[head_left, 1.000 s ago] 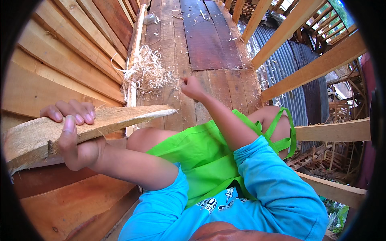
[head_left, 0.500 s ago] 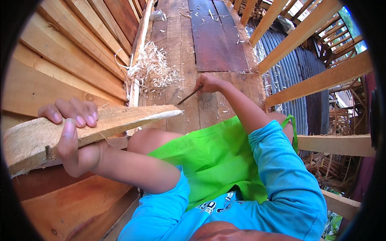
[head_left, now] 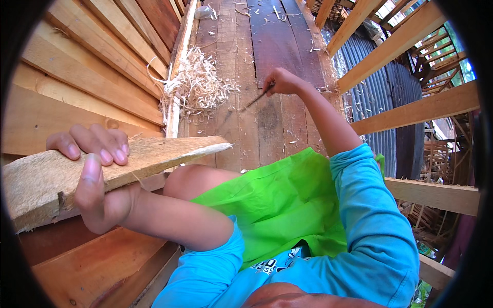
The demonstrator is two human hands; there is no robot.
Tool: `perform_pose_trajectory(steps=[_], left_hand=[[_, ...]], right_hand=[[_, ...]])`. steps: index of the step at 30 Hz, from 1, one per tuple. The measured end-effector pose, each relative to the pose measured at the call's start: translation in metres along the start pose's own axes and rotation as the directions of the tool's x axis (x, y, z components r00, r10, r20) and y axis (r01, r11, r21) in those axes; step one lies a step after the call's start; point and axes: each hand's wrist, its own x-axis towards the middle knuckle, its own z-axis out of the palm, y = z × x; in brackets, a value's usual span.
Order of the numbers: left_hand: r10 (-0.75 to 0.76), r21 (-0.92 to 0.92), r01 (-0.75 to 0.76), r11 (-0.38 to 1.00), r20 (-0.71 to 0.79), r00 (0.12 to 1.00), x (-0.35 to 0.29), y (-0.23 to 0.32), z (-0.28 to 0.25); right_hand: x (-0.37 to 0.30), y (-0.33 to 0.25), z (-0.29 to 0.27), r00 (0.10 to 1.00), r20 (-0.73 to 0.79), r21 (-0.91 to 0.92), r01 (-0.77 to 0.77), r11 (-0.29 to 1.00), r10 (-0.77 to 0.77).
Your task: The person carves a curved wooden piece using a knife, holding the wood with the left hand and shaving off thin layers with the right hand. Wood shavings accumulate on the floor as the person continues to shape the wood.
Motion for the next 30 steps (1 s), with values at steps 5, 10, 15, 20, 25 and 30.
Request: perform_pose_trajectory(steps=[5, 10, 15, 20, 25, 30], left_hand=[[-0.008, 0.002, 0.008, 1.0, 0.004, 1.0, 0.002, -0.002, 0.003], [-0.036, -0.042, 0.037, 0.998, 0.013, 0.999, 0.001, -0.005, 0.001], [-0.063, -0.022, 0.063, 0.998, 0.018, 0.998, 0.001, -0.008, -0.001], [-0.079, 0.004, 0.079, 0.997, 0.036, 0.996, 0.003, -0.012, -0.001], [-0.085, -0.042, 0.089, 0.995, 0.08, 0.993, 0.004, -0.015, -0.003], [-0.077, 0.012, 0.077, 0.997, 0.034, 0.996, 0.005, -0.017, 0.0]], right_hand=[[-0.02, 0.02, 0.019, 0.966, 0.184, -0.016, 0.188, 0.982, -0.182], [-0.013, 0.028, 0.02, 0.983, -0.176, -0.109, 0.03, 0.994, -0.049], [-0.019, 0.016, 0.016, 0.925, 0.303, 0.137, 0.195, 0.971, -0.228], [-0.032, 0.028, 0.028, 0.982, 0.041, -0.108, 0.187, 0.976, -0.183], [-0.05, 0.031, -0.018, 0.977, 0.132, -0.054, 0.176, 0.983, -0.168], [-0.051, 0.046, 0.017, 0.952, -0.121, -0.255, 0.245, 0.935, -0.282]])
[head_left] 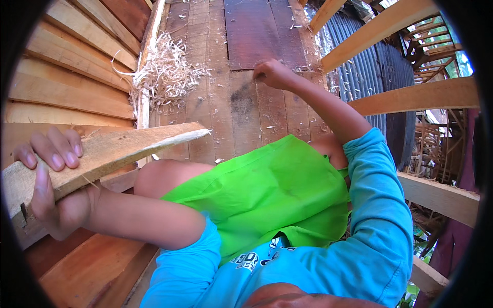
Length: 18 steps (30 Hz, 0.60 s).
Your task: The person carves a curved wooden piece using a knife, holding the wood with the left hand and shaving off thin layers with the right hand. Wood shavings accumulate on the floor as the person continues to shape the wood.
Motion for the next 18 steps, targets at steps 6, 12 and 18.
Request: perform_pose_trajectory(steps=[6, 12, 18], left_hand=[[-0.011, -0.024, 0.013, 1.0, 0.068, 0.998, 0.002, 0.001, 0.002], [-0.007, 0.001, 0.007, 1.0, 0.06, 0.998, -0.001, 0.002, -0.006], [0.006, -0.027, -0.004, 1.0, 0.082, 0.997, 0.003, 0.003, -0.012]], right_hand=[[-0.025, -0.031, 0.021, 0.96, 0.065, -0.267, 0.281, 0.922, -0.274], [-0.092, -0.012, 0.008, 0.748, 0.493, -0.145, 0.574, 0.806, -0.444], [-0.1, -0.026, 0.039, 0.702, 0.532, -0.088, 0.601, 0.794, -0.473]])
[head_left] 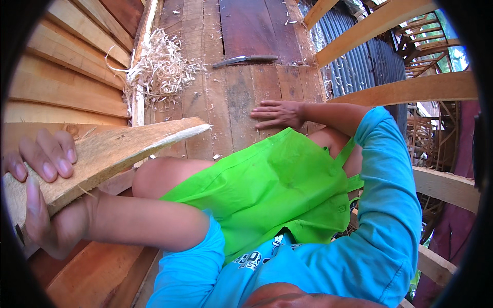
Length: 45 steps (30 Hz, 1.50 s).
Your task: The person carves a curved wooden piece using a knife, holding the wood with the left hand and shaving off thin layers with the right hand. Wood shavings accumulate on the floor as the person continues to shape the wood.
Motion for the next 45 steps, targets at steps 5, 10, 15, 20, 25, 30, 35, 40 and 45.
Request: perform_pose_trajectory(steps=[5, 10, 15, 20, 25, 30, 35, 40, 45], left_hand=[[-0.01, -0.048, 0.01, 0.999, 0.007, 1.0, -0.004, 0.002, -0.008], [0.021, -0.104, -0.024, 0.994, -0.028, 0.999, -0.004, 0.006, -0.005], [0.015, -0.167, -0.025, 0.986, -0.063, 0.998, -0.009, 0.006, -0.016], [0.037, -0.161, -0.055, 0.985, -0.111, 0.993, -0.012, 0.011, -0.016], [0.056, -0.144, -0.067, 0.987, -0.077, 0.995, -0.013, 0.017, -0.026], [0.063, -0.096, -0.077, 0.992, -0.143, 0.988, -0.015, 0.019, -0.023], [0.06, -0.108, -0.077, 0.991, -0.155, 0.986, -0.015, 0.015, -0.014], [0.036, -0.147, -0.05, 0.988, -0.093, 0.995, -0.011, 0.015, -0.019], [0.026, -0.133, -0.045, 0.99, -0.139, 0.99, -0.009, 0.009, -0.007]], right_hand=[[0.052, 0.018, -0.032, 0.96, -0.166, -0.153, -0.252, 0.956, 0.226], [0.039, 0.023, -0.033, 0.285, -0.46, 0.161, -0.905, 0.395, 0.841], [0.066, -0.008, -0.043, -0.713, 0.526, 0.377, -0.292, -0.879, 0.463], [0.115, -0.039, -0.051, 0.133, 0.325, 0.77, -0.612, -0.18, 0.936], [0.119, -0.036, -0.06, 0.076, 0.028, 0.659, -0.751, 0.039, 0.997], [0.106, -0.015, -0.042, -0.724, 0.466, 0.463, -0.291, -0.837, 0.509], [0.121, -0.039, -0.041, 0.315, 0.06, 0.654, -0.729, 0.201, 0.947], [0.074, -0.035, -0.073, -0.405, 0.324, 0.597, -0.614, -0.517, 0.855], [0.074, -0.039, -0.062, -0.146, 0.642, 0.665, -0.384, -0.641, 0.753]])
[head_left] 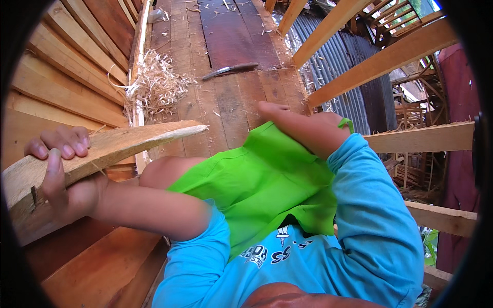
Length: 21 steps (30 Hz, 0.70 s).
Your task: The person carves a curved wooden piece using a knife, holding the wood with the left hand and shaving off thin layers with the right hand. Wood shavings accumulate on the floor as the person continues to shape the wood.
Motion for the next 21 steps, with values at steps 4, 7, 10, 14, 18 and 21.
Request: perform_pose_trajectory(steps=[4, 7, 10, 14, 18, 21], left_hand=[[0.013, 0.009, -0.013, 1.0, 0.002, 1.0, -0.002, 0.0, 0.004], [0.009, 0.037, -0.01, 0.999, 0.024, 1.0, -0.001, 0.002, 0.0], [-0.003, 0.064, 0.003, 0.998, 0.005, 1.0, 0.0, 0.005, -0.003], [0.009, 0.073, -0.009, 0.997, 0.001, 1.0, 0.003, 0.003, 0.003], [0.027, 0.085, -0.026, 0.996, -0.008, 1.0, 0.0, 0.003, 0.001], [0.02, 0.063, -0.019, 0.998, -0.011, 1.0, 0.0, 0.003, 0.001]], right_hand=[[-0.072, -0.05, 0.071, 0.834, 0.509, 0.31, 0.055, 0.949, -0.214], [-0.102, -0.079, 0.068, 0.818, 0.476, 0.216, 0.247, 0.945, -0.323], [-0.075, -0.073, 0.064, 0.893, 0.331, 0.067, 0.301, 0.951, -0.306], [0.012, -0.025, 0.059, 0.959, 0.164, -0.129, 0.254, 0.959, -0.232], [-0.034, -0.049, 0.091, 0.875, 0.356, 0.059, 0.329, 0.943, -0.327], [-0.042, -0.073, 0.088, 0.82, 0.333, 0.178, 0.431, 0.884, -0.467]])
